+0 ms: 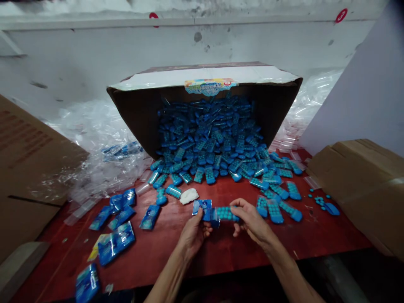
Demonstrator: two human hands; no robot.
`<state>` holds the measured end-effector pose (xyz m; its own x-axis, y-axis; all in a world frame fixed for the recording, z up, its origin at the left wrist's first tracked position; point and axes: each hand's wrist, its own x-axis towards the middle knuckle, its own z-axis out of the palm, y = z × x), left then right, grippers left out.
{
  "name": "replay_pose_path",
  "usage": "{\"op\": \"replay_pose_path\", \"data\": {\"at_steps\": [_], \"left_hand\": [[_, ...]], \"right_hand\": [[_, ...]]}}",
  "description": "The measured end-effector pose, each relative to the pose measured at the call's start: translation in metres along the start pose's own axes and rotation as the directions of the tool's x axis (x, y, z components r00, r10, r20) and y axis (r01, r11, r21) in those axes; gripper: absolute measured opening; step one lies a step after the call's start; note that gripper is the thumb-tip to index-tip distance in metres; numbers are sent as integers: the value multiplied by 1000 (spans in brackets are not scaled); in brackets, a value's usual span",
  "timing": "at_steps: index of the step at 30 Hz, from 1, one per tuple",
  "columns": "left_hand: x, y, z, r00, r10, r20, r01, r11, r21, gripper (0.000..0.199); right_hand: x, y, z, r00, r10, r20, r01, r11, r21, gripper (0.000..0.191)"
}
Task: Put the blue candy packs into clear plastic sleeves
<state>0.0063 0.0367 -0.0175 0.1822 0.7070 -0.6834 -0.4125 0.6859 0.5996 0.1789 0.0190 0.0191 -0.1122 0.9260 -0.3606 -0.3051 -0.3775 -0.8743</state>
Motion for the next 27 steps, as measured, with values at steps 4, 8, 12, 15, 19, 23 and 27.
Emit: {"op": "replay_pose_path", "data": {"at_steps": [4, 8, 12, 15, 19, 23, 27], "left_hand": [[0, -1, -2, 991, 128, 38, -132, 986, 102, 36], [0, 2, -5, 958, 282, 42, -284, 928, 243, 39], [1, 8, -9, 942, 336, 17, -325, 895, 306, 40], [2, 10, -11, 939, 343, 1, -327, 894, 305, 39], [1, 12, -11, 945, 326, 25, -320, 905, 279, 38], [-1, 14, -9, 946, 321, 38, -319, 909, 267, 37], [-2, 14, -8, 956, 288, 61, -294, 925, 239, 37]], "right_hand": [[2, 3, 0, 1000, 14, -24, -16, 995, -95, 22], [1, 6, 5, 996, -20, -91, 3, 984, -180, 24], [0, 14, 10, 987, -65, -145, 42, 986, -161, 32], [-2, 21, 11, 978, -103, -183, 72, 984, -166, 36], [-5, 23, 12, 973, -125, -193, 95, 983, -156, 38], [-6, 22, 11, 974, -121, -193, 94, 985, -145, 39], [-7, 25, 12, 962, -168, -217, 124, 972, -201, 38]]}}
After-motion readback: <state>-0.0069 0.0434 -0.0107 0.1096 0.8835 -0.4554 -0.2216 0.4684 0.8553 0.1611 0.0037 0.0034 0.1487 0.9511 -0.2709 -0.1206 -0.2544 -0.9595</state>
